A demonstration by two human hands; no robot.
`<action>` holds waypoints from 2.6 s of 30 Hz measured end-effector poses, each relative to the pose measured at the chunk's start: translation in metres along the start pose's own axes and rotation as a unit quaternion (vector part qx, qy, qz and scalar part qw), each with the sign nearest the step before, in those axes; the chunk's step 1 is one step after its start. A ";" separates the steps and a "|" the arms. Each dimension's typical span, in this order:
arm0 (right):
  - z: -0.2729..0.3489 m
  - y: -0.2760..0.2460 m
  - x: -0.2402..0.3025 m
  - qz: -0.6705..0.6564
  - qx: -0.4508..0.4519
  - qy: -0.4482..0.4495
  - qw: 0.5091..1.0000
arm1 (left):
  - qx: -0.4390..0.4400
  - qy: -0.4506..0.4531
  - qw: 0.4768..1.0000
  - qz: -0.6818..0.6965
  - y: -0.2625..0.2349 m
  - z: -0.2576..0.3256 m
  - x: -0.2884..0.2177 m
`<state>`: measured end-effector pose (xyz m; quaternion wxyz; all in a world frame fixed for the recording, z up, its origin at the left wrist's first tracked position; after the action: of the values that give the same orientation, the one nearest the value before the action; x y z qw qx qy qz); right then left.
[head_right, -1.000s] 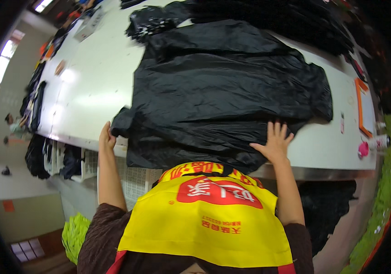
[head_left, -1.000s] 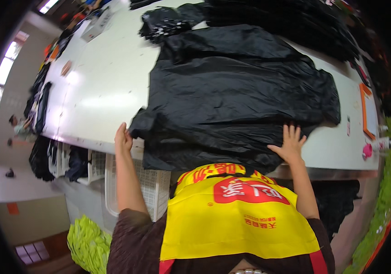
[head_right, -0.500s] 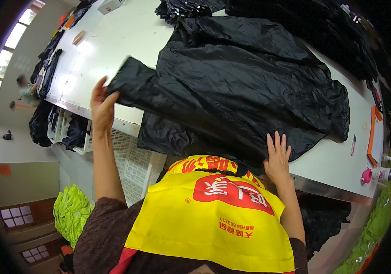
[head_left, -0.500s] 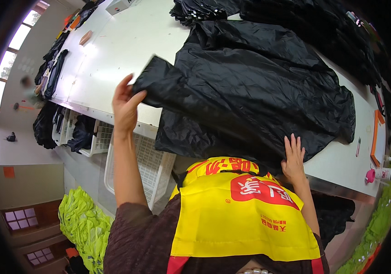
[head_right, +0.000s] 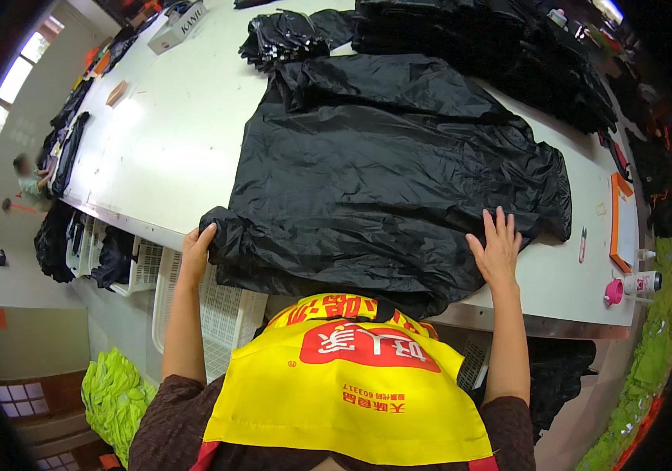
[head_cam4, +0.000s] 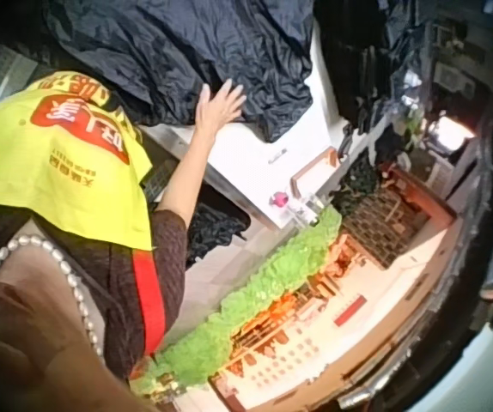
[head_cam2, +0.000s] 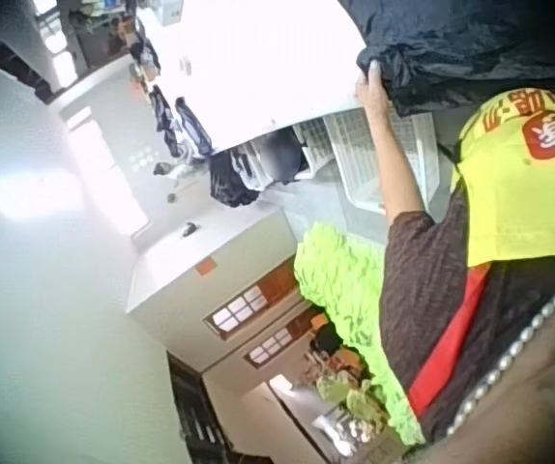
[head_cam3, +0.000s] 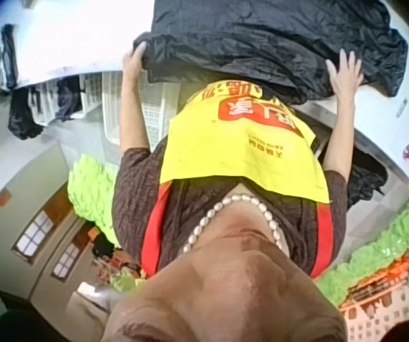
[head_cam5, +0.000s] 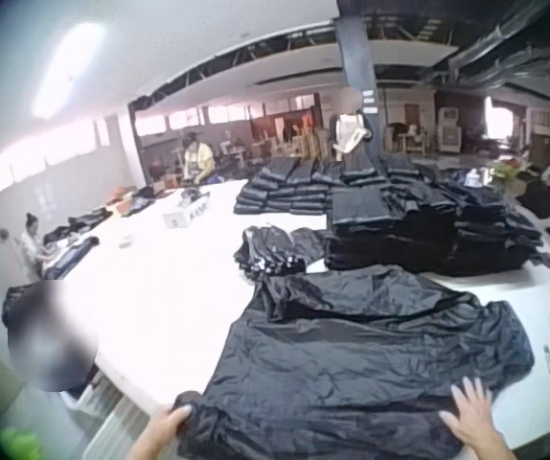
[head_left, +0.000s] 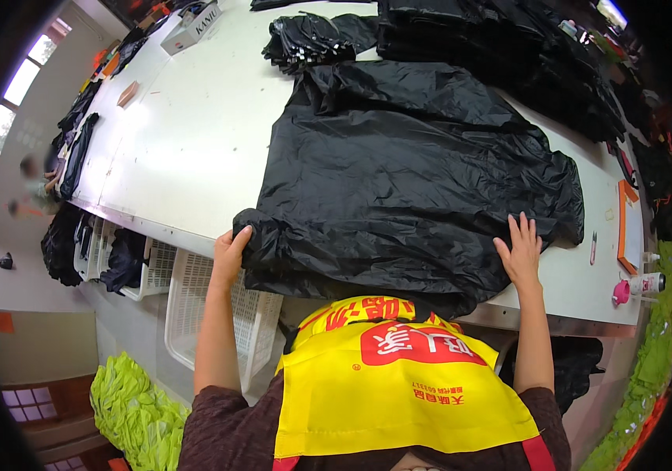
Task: The person folds a black jacket on a white table, smoothing and aligning the fabric. They then place the folded jacket on a stack and write on small white tags attached to the jacket using a pen.
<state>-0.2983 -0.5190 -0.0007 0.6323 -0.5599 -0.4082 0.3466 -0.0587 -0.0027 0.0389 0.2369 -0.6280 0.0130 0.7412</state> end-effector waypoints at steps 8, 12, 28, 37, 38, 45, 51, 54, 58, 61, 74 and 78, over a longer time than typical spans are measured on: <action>0.003 0.022 -0.059 0.008 0.146 0.159 0.976 | -0.049 0.031 0.980 -0.190 -0.002 0.024 0.108; 0.040 0.001 -0.063 0.019 0.092 0.018 0.995 | -0.130 0.237 0.886 -0.377 0.015 0.072 0.084; 0.057 0.022 -0.035 -0.072 0.103 -0.230 0.965 | 0.126 0.142 0.840 -0.508 -0.015 0.031 0.028; 0.042 -0.026 -0.025 -0.289 0.308 0.036 0.906 | 0.154 0.011 0.947 -0.281 -0.043 -0.063 -0.077; 0.037 -0.009 -0.032 -0.290 0.298 0.038 0.909 | 0.066 0.062 0.968 -0.236 -0.037 -0.087 -0.055; 0.023 -0.021 0.001 -0.023 0.290 0.136 0.947 | -0.223 0.272 0.804 -0.480 0.058 -0.108 -0.038; -0.035 -0.070 0.066 -0.095 0.038 -0.001 0.995 | 0.030 0.321 0.741 -0.589 0.122 -0.077 -0.031; -0.091 -0.082 0.118 -0.218 -0.051 -0.127 0.966 | 0.111 0.292 0.747 -0.587 0.134 -0.093 -0.003; -0.178 -0.066 0.191 -0.444 0.003 -0.218 0.869 | 0.265 0.000 0.950 -0.163 0.123 -0.189 -0.055; -0.238 -0.015 0.217 -0.545 0.159 -0.216 0.795 | 0.257 0.072 0.963 -0.038 0.133 -0.289 -0.132; -0.307 0.094 0.209 -0.742 0.556 -0.148 0.344 | 0.088 0.046 0.967 0.236 0.243 -0.691 -0.283; -0.299 0.091 0.201 -0.744 0.520 -0.124 0.400 | 0.069 0.102 0.954 0.273 0.267 -0.781 -0.303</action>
<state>0.0593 -0.4535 -0.0774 0.7516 0.4516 -0.4782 -0.0495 0.5955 -0.5884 0.0837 0.0660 -0.6546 0.2594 0.7070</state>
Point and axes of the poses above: each hand's wrist, its own z-axis away from the middle knuckle, its own y-axis out of the palm, x = y × z, the point moved 2 cm from there along -z, towards the middle knuckle, and after that the axes turned 10 degrees about x, right-handed, at the moved point
